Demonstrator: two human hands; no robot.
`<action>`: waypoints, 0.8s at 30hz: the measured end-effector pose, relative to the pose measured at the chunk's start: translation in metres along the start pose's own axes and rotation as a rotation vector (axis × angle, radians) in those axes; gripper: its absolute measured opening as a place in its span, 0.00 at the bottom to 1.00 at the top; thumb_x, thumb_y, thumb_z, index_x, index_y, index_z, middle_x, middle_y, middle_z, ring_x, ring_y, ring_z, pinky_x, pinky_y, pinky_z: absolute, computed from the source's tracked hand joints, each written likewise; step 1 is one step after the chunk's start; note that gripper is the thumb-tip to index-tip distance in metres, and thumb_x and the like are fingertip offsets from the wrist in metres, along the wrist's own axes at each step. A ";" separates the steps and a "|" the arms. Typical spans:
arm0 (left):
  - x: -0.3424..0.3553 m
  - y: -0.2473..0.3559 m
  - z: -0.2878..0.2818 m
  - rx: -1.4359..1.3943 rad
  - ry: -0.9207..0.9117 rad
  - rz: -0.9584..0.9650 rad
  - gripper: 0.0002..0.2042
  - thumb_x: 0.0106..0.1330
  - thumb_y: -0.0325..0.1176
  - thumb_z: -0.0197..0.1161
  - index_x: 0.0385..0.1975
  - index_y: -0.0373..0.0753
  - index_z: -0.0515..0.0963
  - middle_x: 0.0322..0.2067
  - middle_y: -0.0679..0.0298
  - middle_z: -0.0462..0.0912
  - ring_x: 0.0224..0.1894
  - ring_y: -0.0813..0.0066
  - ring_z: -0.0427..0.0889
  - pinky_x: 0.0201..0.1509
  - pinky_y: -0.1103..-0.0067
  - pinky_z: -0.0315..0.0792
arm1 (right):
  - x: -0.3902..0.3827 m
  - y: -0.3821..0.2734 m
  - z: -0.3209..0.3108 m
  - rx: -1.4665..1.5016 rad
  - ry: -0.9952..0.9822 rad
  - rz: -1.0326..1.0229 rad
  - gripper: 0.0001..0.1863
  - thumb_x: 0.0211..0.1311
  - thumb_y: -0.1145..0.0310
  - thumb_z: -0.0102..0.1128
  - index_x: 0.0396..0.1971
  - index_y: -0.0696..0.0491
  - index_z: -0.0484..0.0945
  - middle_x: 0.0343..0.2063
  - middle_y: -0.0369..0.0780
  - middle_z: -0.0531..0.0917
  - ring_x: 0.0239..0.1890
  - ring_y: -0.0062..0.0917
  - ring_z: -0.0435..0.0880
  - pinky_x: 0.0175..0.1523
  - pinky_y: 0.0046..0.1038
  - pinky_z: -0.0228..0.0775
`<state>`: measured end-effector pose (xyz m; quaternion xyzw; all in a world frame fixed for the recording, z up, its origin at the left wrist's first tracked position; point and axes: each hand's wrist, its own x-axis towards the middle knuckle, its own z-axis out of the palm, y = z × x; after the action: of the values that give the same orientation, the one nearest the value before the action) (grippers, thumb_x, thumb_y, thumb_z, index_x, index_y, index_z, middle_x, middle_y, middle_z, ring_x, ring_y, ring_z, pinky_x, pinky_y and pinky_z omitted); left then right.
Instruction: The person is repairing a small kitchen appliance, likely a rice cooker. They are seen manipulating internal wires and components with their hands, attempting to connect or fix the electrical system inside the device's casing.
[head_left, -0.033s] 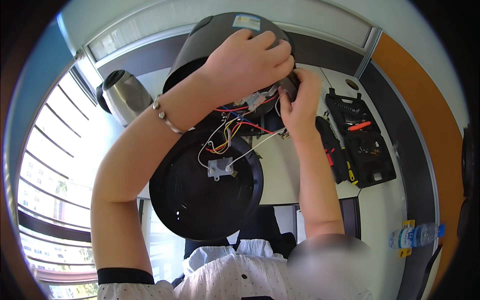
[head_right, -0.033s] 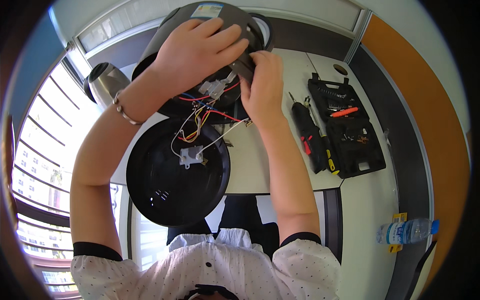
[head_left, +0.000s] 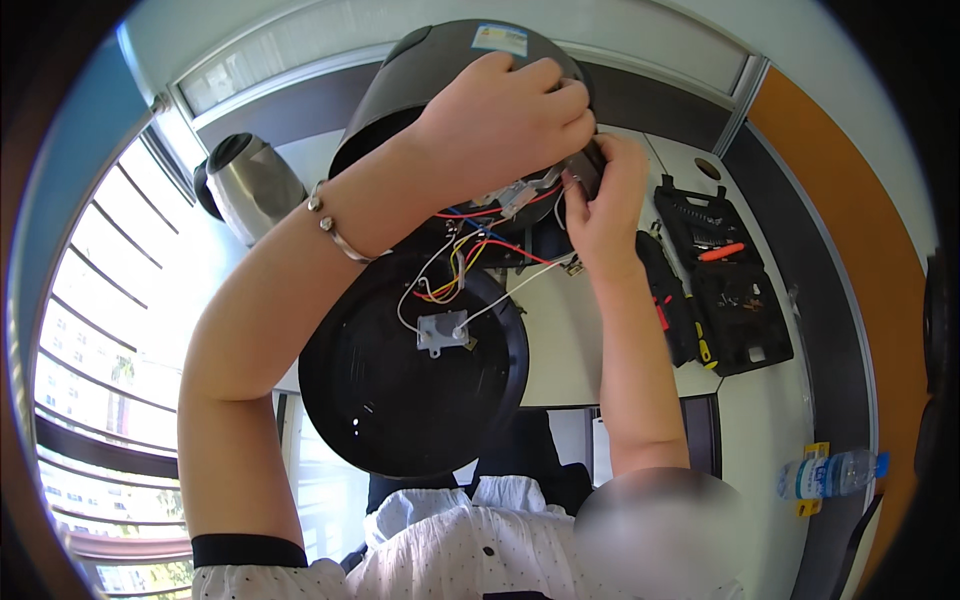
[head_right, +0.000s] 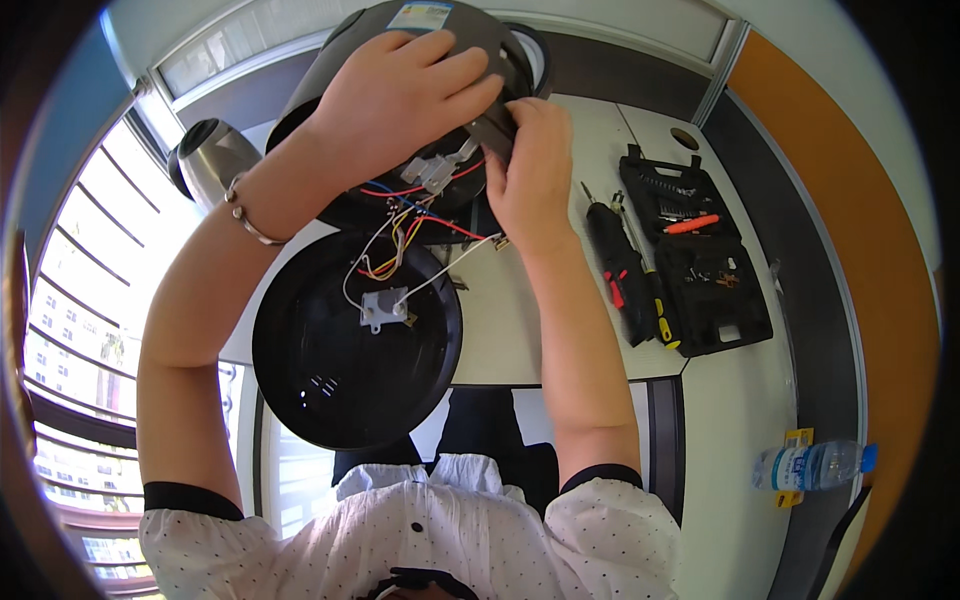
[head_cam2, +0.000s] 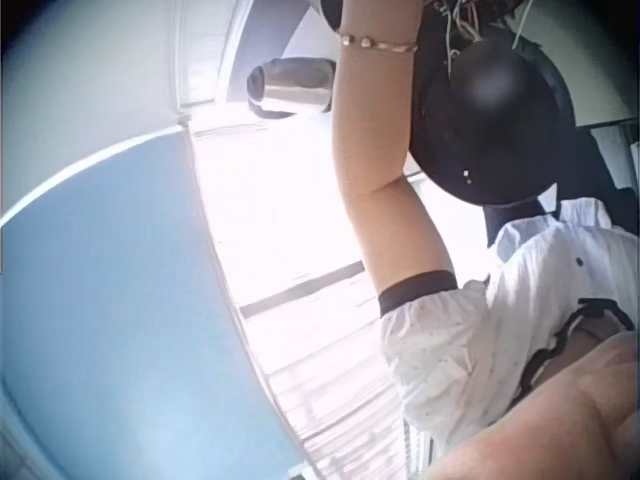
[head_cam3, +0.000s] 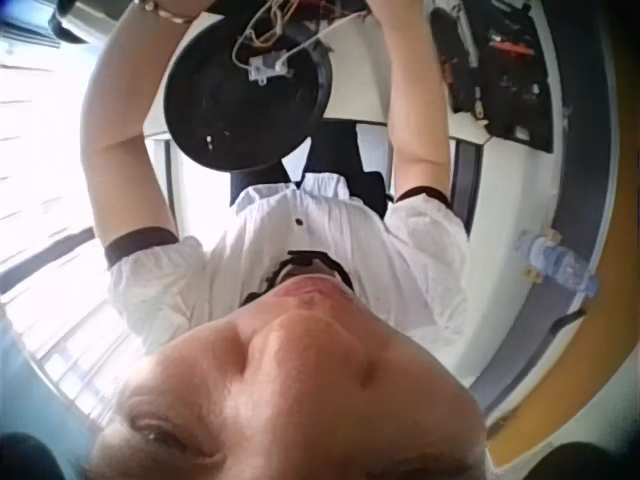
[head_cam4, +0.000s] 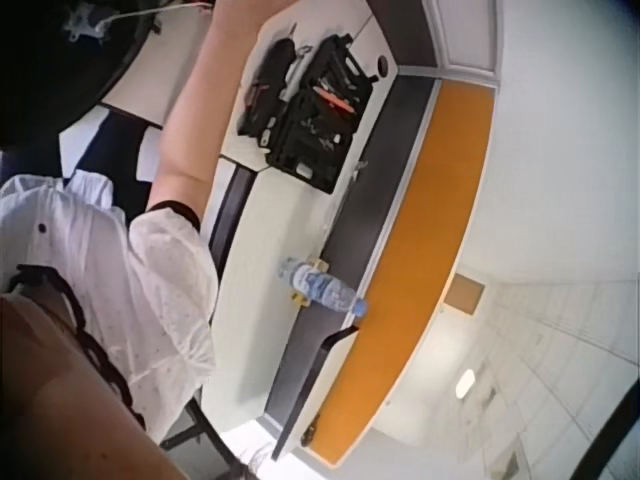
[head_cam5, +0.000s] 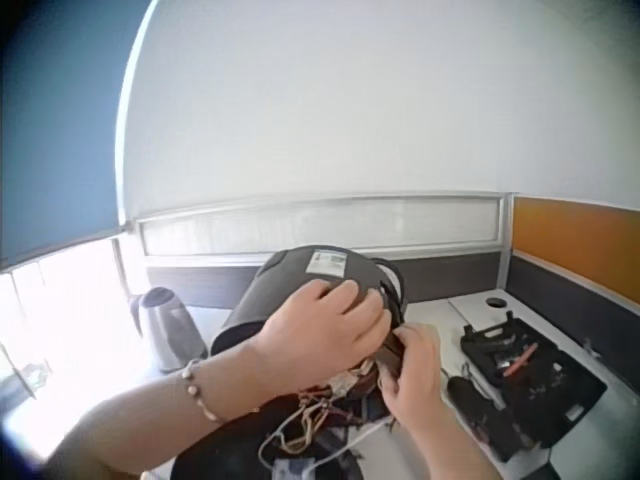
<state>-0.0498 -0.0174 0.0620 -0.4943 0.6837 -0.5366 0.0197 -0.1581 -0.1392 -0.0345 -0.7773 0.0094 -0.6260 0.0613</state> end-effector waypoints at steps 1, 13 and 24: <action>0.003 0.000 0.000 -0.016 0.010 0.020 0.16 0.47 0.33 0.60 0.39 0.45 0.74 0.36 0.72 0.73 0.35 0.76 0.74 0.35 0.83 0.68 | 0.001 0.002 -0.001 0.001 0.000 -0.016 0.21 0.41 0.80 0.62 0.40 0.59 0.68 0.38 0.48 0.73 0.41 0.45 0.70 0.47 0.39 0.63; 0.004 -0.003 0.012 0.236 0.089 0.225 0.12 0.48 0.34 0.60 0.34 0.44 0.74 0.33 0.69 0.73 0.29 0.78 0.73 0.28 0.85 0.66 | 0.003 0.006 0.000 -0.001 0.033 -0.080 0.21 0.41 0.79 0.63 0.39 0.59 0.68 0.38 0.47 0.74 0.40 0.44 0.71 0.48 0.38 0.63; 0.005 0.001 0.023 0.173 0.289 0.217 0.07 0.42 0.35 0.63 0.17 0.43 0.72 0.18 0.71 0.71 0.22 0.77 0.75 0.18 0.83 0.66 | -0.001 0.007 0.001 -0.035 -0.007 -0.005 0.23 0.39 0.80 0.64 0.40 0.58 0.69 0.38 0.46 0.74 0.41 0.43 0.71 0.48 0.39 0.63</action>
<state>-0.0406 -0.0373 0.0540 -0.3319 0.6801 -0.6533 0.0214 -0.1570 -0.1459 -0.0364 -0.7806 0.0183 -0.6230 0.0464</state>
